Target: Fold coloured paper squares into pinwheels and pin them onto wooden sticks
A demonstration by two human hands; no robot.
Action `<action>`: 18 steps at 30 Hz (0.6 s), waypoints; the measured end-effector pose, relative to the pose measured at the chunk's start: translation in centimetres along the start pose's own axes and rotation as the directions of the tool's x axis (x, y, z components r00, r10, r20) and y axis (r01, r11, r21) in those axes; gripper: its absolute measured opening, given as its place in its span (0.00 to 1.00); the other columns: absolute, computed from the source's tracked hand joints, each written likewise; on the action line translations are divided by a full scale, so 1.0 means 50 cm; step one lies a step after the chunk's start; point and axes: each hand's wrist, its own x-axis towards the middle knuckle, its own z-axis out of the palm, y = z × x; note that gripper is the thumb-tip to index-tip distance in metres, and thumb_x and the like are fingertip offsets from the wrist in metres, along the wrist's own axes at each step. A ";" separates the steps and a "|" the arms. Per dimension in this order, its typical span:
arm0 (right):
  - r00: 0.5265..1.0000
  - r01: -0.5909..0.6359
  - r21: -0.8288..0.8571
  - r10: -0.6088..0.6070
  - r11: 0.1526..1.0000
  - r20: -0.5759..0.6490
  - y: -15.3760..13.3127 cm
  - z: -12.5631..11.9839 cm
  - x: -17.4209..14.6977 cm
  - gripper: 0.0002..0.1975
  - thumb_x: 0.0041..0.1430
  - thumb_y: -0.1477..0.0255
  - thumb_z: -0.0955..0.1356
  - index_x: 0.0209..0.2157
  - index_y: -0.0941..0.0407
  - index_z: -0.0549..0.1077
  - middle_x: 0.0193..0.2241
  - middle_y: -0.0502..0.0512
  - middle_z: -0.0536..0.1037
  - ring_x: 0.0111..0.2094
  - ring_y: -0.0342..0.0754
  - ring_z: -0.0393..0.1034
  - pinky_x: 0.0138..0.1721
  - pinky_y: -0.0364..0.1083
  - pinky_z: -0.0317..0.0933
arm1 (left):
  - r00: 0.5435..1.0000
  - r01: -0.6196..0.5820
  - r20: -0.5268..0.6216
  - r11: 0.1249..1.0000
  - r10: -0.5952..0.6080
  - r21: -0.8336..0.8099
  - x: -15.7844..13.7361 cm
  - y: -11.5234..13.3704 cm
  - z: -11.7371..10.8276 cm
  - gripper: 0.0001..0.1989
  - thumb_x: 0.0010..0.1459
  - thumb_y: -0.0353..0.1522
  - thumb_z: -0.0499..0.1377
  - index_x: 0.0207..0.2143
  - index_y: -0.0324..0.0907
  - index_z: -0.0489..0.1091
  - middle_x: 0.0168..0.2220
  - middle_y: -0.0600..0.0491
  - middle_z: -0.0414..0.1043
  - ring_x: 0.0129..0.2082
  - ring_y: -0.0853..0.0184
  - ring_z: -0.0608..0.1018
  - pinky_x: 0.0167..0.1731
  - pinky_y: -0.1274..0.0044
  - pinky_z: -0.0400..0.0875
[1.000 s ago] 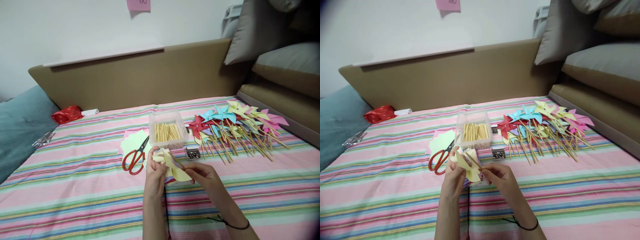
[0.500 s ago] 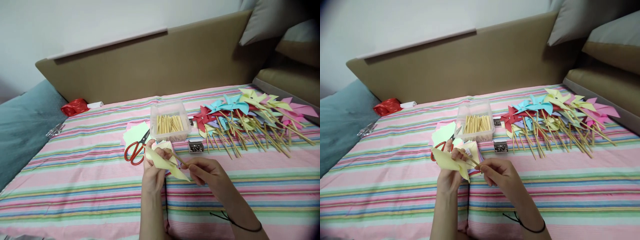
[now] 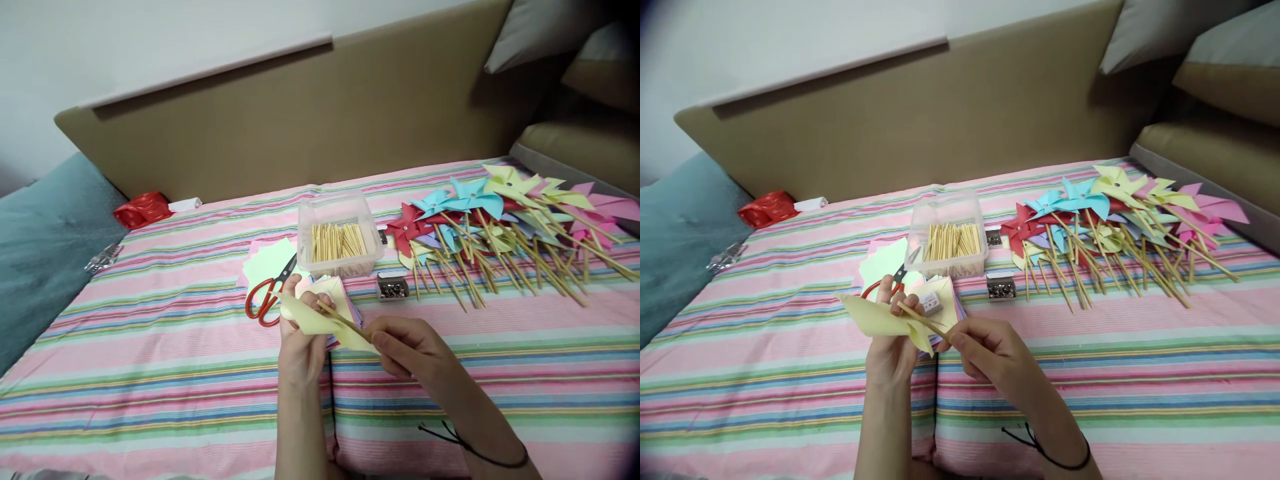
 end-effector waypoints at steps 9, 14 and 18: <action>1.000 -0.009 -0.005 0.009 1.000 -0.002 -0.010 0.007 -0.002 0.15 0.60 0.60 0.66 0.32 0.59 0.75 0.13 0.41 0.54 0.15 0.36 0.43 0.16 0.39 0.39 | 1.000 -0.003 -0.005 1.000 0.003 -0.026 0.000 0.000 0.001 0.30 0.37 0.30 0.73 0.45 0.50 0.69 0.23 0.61 0.66 0.30 0.73 0.74 0.36 0.82 0.72; 0.999 -0.026 -0.029 0.026 0.999 -0.019 -0.013 0.009 -0.002 0.16 0.59 0.59 0.66 0.31 0.59 0.74 0.13 0.41 0.53 0.15 0.36 0.44 0.16 0.39 0.40 | 1.000 0.011 0.010 1.000 -0.011 -0.009 0.000 0.002 -0.007 0.30 0.39 0.32 0.73 0.46 0.51 0.69 0.22 0.61 0.64 0.30 0.72 0.75 0.34 0.81 0.73; 1.000 -0.019 -0.025 0.019 0.999 -0.017 -0.014 0.009 -0.003 0.15 0.59 0.60 0.67 0.31 0.59 0.75 0.14 0.41 0.54 0.16 0.36 0.44 0.17 0.39 0.39 | 1.000 0.006 -0.002 1.000 -0.006 -0.004 0.000 0.001 -0.009 0.28 0.40 0.33 0.72 0.45 0.51 0.69 0.21 0.61 0.63 0.29 0.72 0.74 0.33 0.82 0.73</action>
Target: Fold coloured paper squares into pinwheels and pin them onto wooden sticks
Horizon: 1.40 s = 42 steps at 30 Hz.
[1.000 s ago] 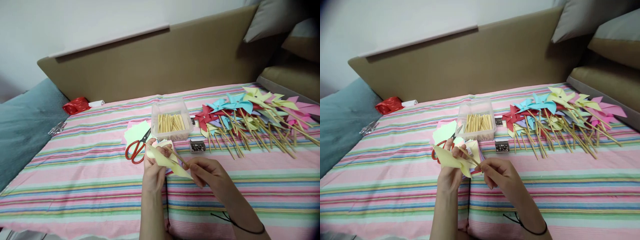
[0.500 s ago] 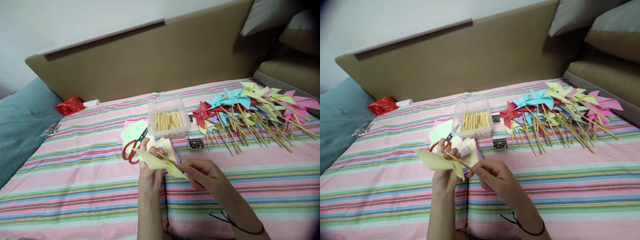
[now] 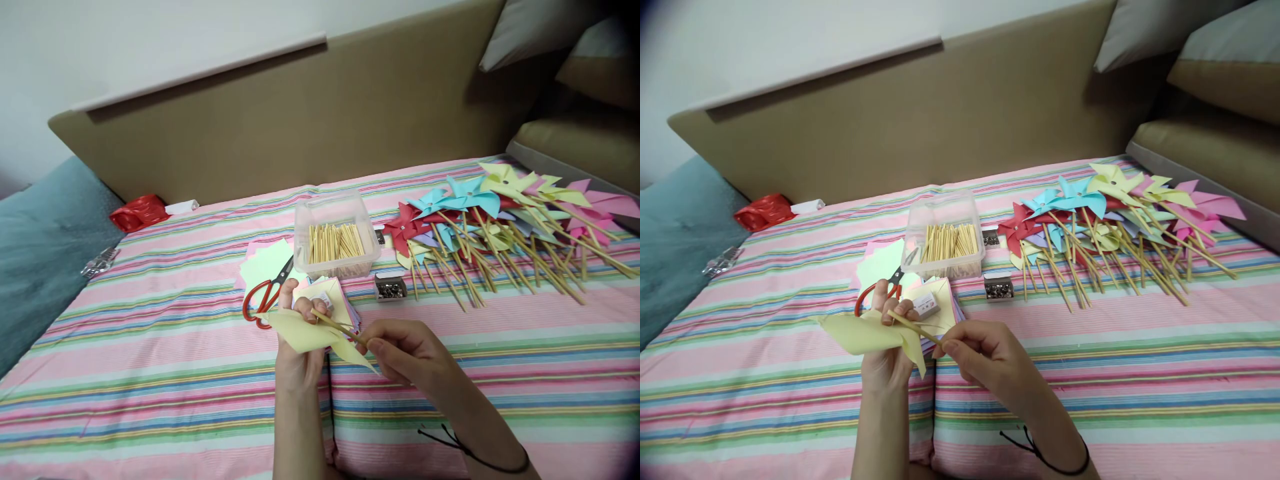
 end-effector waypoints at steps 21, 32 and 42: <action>0.998 0.028 -0.024 -0.027 0.999 0.052 0.006 0.004 0.001 0.16 0.60 0.59 0.66 0.32 0.59 0.75 0.14 0.41 0.55 0.15 0.36 0.44 0.16 0.39 0.42 | 0.995 0.013 -0.100 0.995 -0.023 -0.102 -0.008 0.009 0.030 0.27 0.36 0.35 0.74 0.40 0.49 0.68 0.16 0.65 0.61 0.23 0.77 0.73 0.26 0.88 0.69; 0.997 0.030 0.009 -0.030 1.000 0.074 0.006 0.007 0.002 0.16 0.61 0.60 0.66 0.32 0.59 0.75 0.12 0.41 0.56 0.14 0.35 0.45 0.16 0.39 0.42 | 0.993 0.032 -0.107 0.991 -0.046 -0.128 -0.006 0.011 0.030 0.25 0.37 0.33 0.74 0.39 0.49 0.70 0.16 0.64 0.61 0.22 0.76 0.73 0.25 0.88 0.69; 0.998 0.048 -0.085 -0.045 0.995 0.033 0.003 0.002 -0.001 0.15 0.58 0.61 0.68 0.33 0.59 0.79 0.15 0.44 0.58 0.15 0.35 0.46 0.15 0.39 0.41 | 1.000 0.010 -0.021 0.996 -0.012 -0.091 -0.010 0.000 0.018 0.24 0.39 0.35 0.73 0.40 0.49 0.69 0.18 0.64 0.61 0.22 0.76 0.73 0.25 0.85 0.69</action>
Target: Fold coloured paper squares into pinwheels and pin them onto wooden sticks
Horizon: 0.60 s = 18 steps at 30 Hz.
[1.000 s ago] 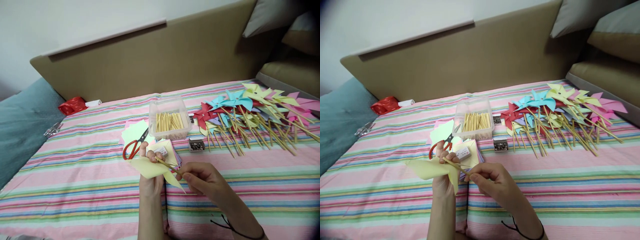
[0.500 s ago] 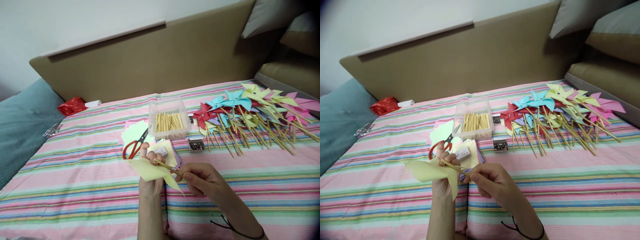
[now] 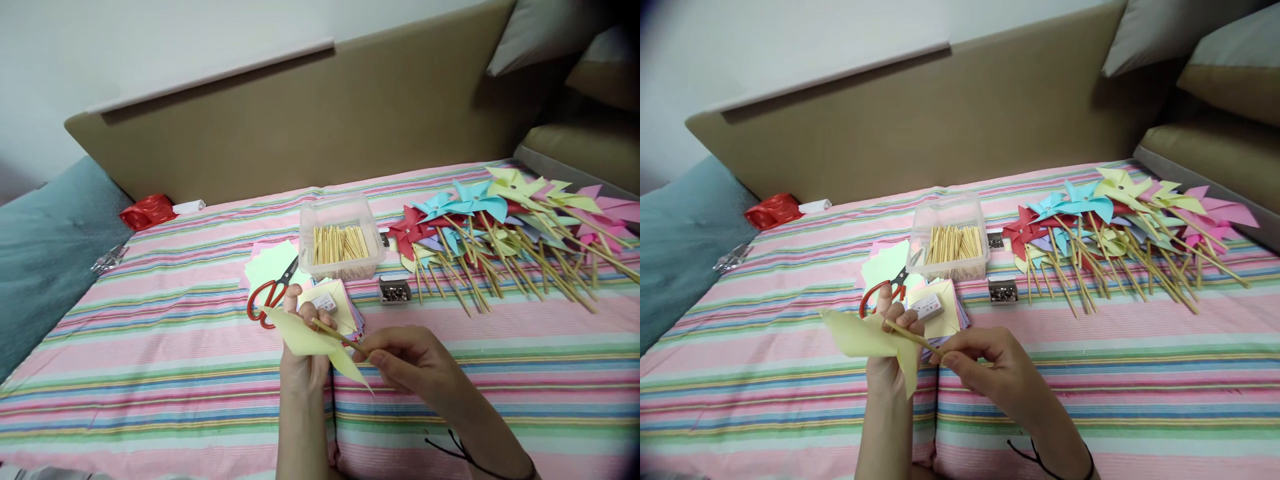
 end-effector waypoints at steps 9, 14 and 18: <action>0.998 0.059 -0.118 -0.061 0.991 -0.017 -0.008 -0.006 -0.004 0.13 0.59 0.64 0.68 0.34 0.58 0.82 0.14 0.45 0.58 0.15 0.35 0.46 0.15 0.38 0.41 | 0.999 0.037 -0.035 0.999 -0.037 -0.010 -0.010 0.002 0.002 0.30 0.36 0.31 0.74 0.43 0.51 0.68 0.25 0.63 0.67 0.24 0.76 0.74 0.26 0.84 0.69; 0.998 0.057 -0.131 -0.058 0.990 -0.001 -0.008 -0.004 -0.005 0.14 0.59 0.64 0.67 0.34 0.58 0.82 0.13 0.45 0.58 0.14 0.36 0.49 0.15 0.38 0.46 | 1.000 0.003 -0.011 1.000 -0.003 0.000 -0.008 -0.003 0.001 0.31 0.37 0.32 0.74 0.45 0.52 0.68 0.23 0.64 0.65 0.22 0.76 0.73 0.25 0.83 0.70; 0.998 0.058 -0.122 -0.053 0.991 0.043 -0.007 -0.001 -0.004 0.14 0.60 0.65 0.67 0.33 0.58 0.81 0.13 0.44 0.58 0.15 0.36 0.49 0.16 0.38 0.46 | 0.999 -0.032 -0.006 0.999 0.032 -0.028 -0.006 -0.005 0.002 0.29 0.37 0.31 0.74 0.43 0.50 0.69 0.22 0.64 0.65 0.21 0.77 0.72 0.25 0.84 0.70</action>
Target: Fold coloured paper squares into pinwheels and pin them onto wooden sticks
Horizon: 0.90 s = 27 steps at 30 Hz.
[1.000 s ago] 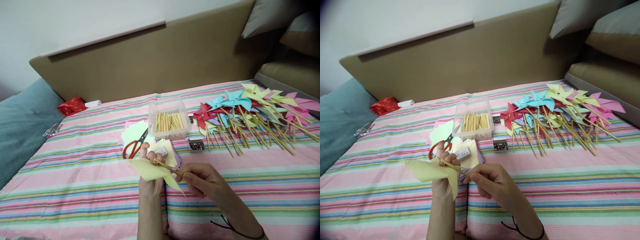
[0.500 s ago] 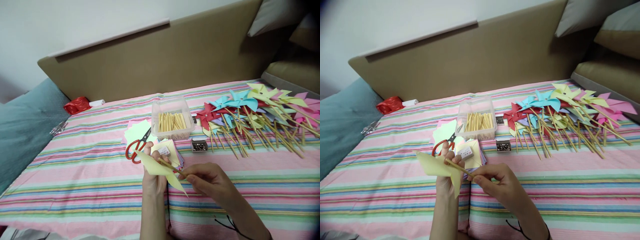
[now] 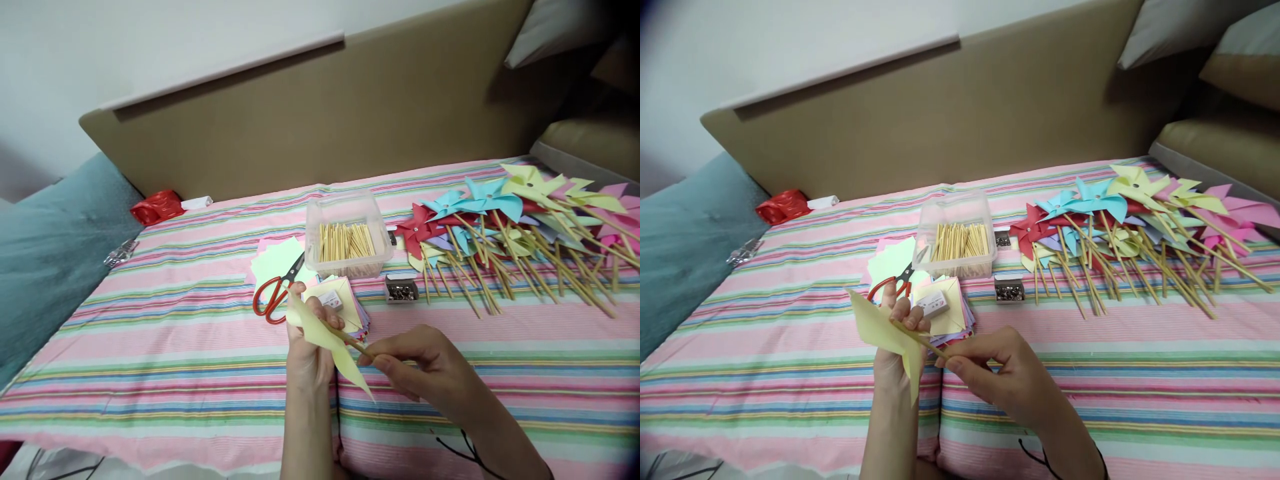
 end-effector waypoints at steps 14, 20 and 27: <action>0.989 -0.099 0.016 0.100 0.995 -0.111 0.024 -0.011 0.008 0.16 0.62 0.59 0.65 0.36 0.57 0.76 0.17 0.48 0.71 0.19 0.40 0.60 0.22 0.40 0.56 | 0.977 -0.069 -0.185 0.980 0.104 0.185 0.028 -0.008 0.013 0.27 0.39 0.28 0.72 0.42 0.46 0.66 0.33 0.56 0.74 0.32 0.71 0.78 0.34 0.80 0.72; 0.963 -0.218 -0.072 0.202 0.973 -0.181 0.040 -0.021 0.010 0.17 0.56 0.56 0.68 0.37 0.56 0.75 0.25 0.52 0.76 0.28 0.46 0.69 0.32 0.45 0.63 | 0.904 -0.146 -0.346 0.941 0.252 0.304 0.047 0.001 -0.002 0.33 0.38 0.28 0.71 0.47 0.44 0.63 0.33 0.53 0.74 0.33 0.69 0.79 0.36 0.77 0.72; 0.939 -0.244 -0.263 0.160 0.933 -0.305 0.054 -0.028 0.014 0.13 0.54 0.60 0.69 0.31 0.56 0.79 0.30 0.54 0.78 0.30 0.47 0.67 0.31 0.45 0.59 | 0.898 -0.130 -0.346 0.916 0.272 0.381 0.044 -0.007 0.004 0.32 0.37 0.29 0.71 0.45 0.44 0.61 0.27 0.56 0.73 0.29 0.67 0.80 0.31 0.79 0.72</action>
